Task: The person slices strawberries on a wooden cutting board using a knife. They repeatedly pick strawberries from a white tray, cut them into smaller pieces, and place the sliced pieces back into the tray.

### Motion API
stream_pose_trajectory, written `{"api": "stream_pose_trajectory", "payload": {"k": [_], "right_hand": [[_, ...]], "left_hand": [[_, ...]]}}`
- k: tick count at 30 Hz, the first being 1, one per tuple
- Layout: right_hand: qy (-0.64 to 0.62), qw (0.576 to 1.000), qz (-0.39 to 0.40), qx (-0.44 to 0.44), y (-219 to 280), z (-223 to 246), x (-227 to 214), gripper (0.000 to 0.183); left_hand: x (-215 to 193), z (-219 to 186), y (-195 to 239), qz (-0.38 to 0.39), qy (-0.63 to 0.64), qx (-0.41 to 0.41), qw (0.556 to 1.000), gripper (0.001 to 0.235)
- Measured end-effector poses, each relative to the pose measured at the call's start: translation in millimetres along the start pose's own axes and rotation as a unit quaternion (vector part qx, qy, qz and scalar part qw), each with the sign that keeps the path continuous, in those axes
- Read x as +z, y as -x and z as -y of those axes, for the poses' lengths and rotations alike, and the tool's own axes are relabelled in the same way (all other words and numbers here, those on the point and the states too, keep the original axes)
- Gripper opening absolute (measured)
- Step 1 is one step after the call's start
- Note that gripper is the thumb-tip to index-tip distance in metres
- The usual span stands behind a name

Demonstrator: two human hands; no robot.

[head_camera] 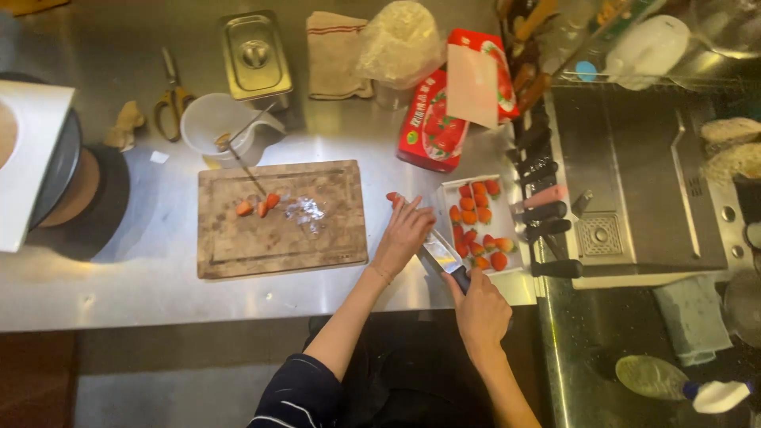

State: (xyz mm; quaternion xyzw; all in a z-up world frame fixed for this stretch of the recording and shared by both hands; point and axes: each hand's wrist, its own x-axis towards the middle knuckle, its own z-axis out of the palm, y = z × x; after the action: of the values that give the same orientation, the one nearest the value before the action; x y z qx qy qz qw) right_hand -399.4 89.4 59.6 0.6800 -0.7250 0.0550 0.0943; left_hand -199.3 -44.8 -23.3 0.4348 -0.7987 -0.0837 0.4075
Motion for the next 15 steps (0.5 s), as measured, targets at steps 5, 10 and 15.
{"api": "stream_pose_trajectory", "payload": {"k": [5,10,15], "right_hand": [[0.005,1.000,0.017,0.025,21.0,-42.2,-21.7,0.061],[-0.075,0.984,0.091,0.135,21.1,-91.7,-58.3,0.061],[-0.337,0.867,0.172,0.324,-26.7,-121.2,-88.2,0.058]], "left_hand": [[7.7,27.6,-8.3,0.001,-0.020,-0.021,1.000,0.012],[12.3,31.9,-13.0,0.053,-0.035,-0.091,0.994,0.037],[17.1,-33.7,-75.8,-0.038,-0.023,-0.178,0.983,0.024]]}}
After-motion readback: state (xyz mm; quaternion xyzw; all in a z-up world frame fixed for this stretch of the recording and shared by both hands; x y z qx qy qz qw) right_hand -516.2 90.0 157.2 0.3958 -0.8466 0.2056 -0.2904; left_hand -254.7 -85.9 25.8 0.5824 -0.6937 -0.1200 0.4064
